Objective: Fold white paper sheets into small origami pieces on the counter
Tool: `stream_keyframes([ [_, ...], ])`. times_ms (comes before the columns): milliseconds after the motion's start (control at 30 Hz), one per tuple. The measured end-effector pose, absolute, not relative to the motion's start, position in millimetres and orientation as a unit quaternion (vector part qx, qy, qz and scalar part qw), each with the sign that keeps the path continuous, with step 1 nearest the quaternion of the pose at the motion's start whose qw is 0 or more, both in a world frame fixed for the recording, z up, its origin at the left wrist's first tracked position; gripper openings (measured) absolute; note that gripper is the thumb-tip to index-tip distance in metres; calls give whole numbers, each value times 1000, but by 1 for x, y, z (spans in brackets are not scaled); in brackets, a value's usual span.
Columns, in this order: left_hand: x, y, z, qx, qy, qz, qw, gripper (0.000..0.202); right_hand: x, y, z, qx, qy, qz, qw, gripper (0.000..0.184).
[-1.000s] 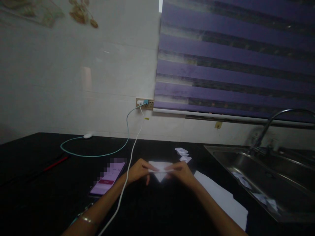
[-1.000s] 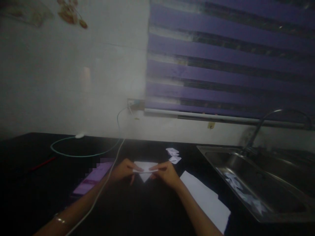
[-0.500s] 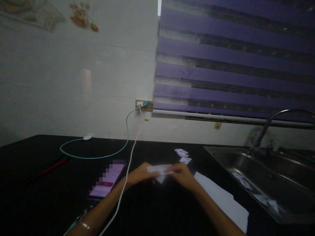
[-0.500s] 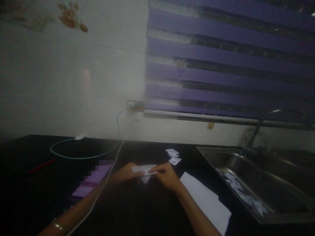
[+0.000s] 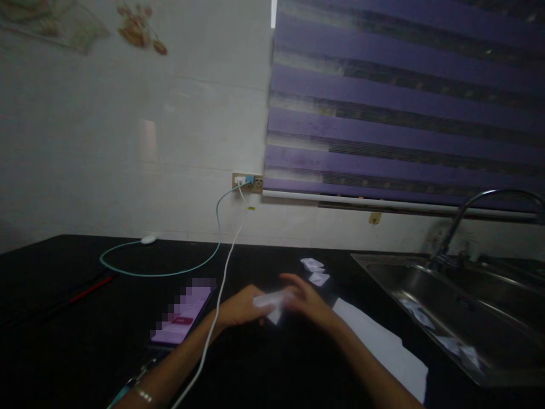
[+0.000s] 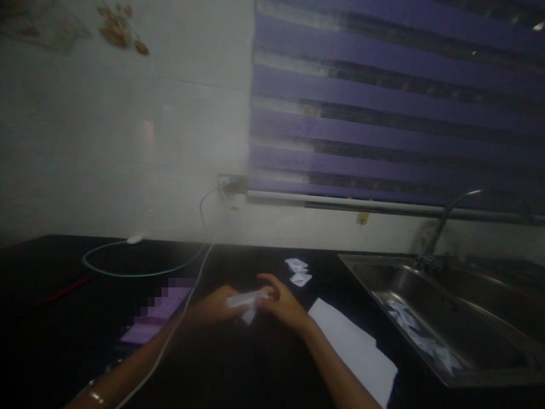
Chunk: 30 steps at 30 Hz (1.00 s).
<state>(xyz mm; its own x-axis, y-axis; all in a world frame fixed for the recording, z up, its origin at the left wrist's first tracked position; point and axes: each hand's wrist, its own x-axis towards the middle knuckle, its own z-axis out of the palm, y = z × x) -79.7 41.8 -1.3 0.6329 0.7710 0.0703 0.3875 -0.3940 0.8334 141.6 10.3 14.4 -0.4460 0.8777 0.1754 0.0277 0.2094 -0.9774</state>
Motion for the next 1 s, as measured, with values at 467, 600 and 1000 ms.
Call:
stream_keyframes([
  [467, -78, 28, 7, 796, 400, 216, 401, 54, 132, 14, 5, -431, -727, 380, 375, 36],
  [600, -77, 32, 2, 804, 354, 227, 420, 51, 132, 14, 5, -427, -750, 355, 360, 36],
  [1000, -78, 36, 1, 817, 269, 224, 458, 46, 136, 13, 7, -432, -766, 306, 365, 30],
])
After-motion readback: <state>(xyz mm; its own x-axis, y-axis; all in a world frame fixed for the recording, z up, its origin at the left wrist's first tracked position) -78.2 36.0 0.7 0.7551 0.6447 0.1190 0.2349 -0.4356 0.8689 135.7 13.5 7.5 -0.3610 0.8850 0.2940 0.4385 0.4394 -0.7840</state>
